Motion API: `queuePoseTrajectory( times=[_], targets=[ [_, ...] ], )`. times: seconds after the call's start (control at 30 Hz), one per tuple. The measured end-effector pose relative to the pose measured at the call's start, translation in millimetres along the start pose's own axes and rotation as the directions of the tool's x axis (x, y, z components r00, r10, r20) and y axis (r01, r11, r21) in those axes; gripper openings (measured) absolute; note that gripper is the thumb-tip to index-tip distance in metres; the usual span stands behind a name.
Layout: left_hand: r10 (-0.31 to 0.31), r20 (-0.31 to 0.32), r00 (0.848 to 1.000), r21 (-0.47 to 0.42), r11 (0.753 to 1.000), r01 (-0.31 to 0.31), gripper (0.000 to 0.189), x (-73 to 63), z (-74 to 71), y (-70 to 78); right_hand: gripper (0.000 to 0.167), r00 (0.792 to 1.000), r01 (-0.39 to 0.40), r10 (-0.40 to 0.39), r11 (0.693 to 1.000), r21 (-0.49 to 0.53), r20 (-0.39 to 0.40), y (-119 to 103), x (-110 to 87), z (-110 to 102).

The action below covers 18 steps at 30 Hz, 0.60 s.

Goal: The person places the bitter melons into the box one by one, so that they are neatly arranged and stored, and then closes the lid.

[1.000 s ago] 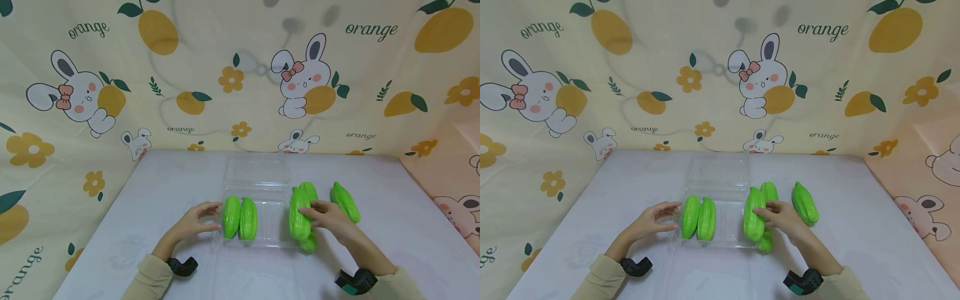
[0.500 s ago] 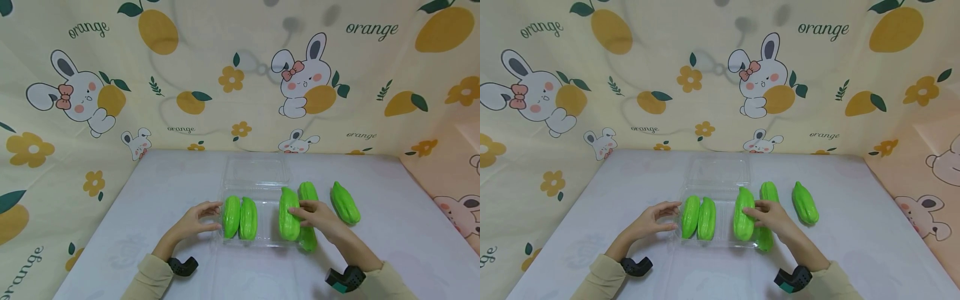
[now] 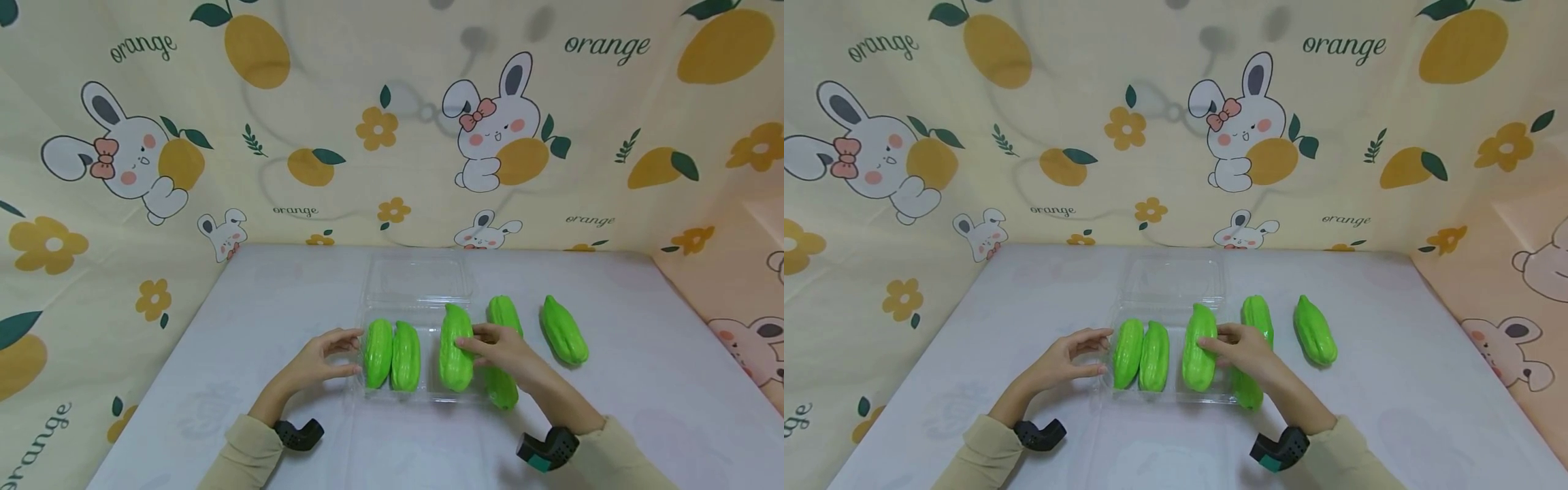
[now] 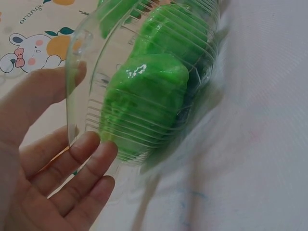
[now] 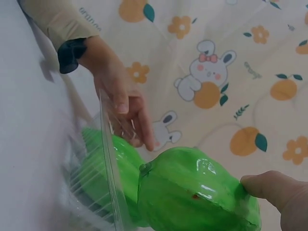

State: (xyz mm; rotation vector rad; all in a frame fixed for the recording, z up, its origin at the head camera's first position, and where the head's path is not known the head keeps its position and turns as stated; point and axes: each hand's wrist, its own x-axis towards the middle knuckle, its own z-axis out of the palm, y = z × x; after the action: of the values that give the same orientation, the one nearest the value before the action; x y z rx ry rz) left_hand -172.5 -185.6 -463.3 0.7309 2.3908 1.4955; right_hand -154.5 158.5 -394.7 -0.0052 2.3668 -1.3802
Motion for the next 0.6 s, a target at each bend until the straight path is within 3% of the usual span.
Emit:
queuePoseTrajectory(
  times=[0.6],
  targets=[
    [0.010,-0.002,1.000,0.002,1.000,-0.010,0.063,0.3,0.2,-2.3,0.069,1.000,0.008,-0.008,1.000,-0.024,0.011,-7,16.4,17]
  ],
)
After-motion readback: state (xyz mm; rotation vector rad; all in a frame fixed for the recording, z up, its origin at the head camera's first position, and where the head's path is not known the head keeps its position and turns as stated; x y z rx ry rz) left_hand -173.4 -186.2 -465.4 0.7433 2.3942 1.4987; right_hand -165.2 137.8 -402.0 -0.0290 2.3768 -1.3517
